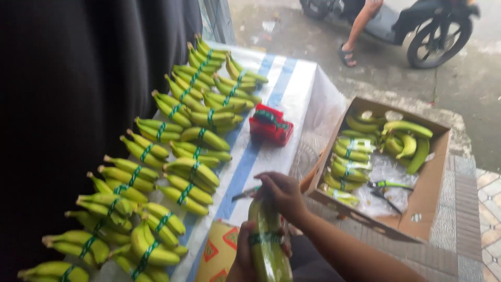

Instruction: Wrapping bunches of green bananas in plastic film and cutting the film with a utility knife for packaging.

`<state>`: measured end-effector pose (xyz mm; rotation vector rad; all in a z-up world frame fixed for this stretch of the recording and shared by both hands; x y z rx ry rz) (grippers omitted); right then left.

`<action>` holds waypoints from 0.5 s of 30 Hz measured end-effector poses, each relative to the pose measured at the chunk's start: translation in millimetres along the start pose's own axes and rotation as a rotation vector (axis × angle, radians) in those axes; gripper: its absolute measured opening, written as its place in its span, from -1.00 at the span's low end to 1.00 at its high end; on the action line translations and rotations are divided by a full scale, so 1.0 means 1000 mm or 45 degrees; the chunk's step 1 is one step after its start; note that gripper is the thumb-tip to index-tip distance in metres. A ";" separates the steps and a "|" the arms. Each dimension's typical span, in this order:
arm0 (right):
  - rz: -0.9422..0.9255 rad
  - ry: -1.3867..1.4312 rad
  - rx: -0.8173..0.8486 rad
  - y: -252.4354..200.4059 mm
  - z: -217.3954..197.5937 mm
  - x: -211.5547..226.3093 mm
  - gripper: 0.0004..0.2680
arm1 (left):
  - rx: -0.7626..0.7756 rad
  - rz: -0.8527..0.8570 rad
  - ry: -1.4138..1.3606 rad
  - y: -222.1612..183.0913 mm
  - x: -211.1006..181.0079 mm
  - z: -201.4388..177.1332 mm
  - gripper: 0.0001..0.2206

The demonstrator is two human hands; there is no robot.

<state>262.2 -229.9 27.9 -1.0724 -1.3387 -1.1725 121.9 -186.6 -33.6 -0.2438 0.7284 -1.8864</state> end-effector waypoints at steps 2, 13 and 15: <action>0.181 -0.042 0.029 -0.001 -0.007 -0.025 -0.78 | 0.010 -0.132 -0.075 0.024 0.030 -0.035 -0.31; 0.576 -0.489 0.962 -0.067 -0.128 -0.086 -0.08 | -0.533 0.934 0.923 0.100 0.032 0.013 -0.20; 0.628 -0.387 0.760 -0.061 -0.200 -0.163 -0.11 | -0.442 0.858 1.200 0.122 0.060 0.024 -0.01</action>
Point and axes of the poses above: each hand's wrist, its own y-axis towards the middle knuckle, its own z-axis out of the palm, x = y × z, the point moved 10 cm from there along y, towards the middle knuckle, and after that the axes turned 8 degrees about -x, right-handed, at the moved point
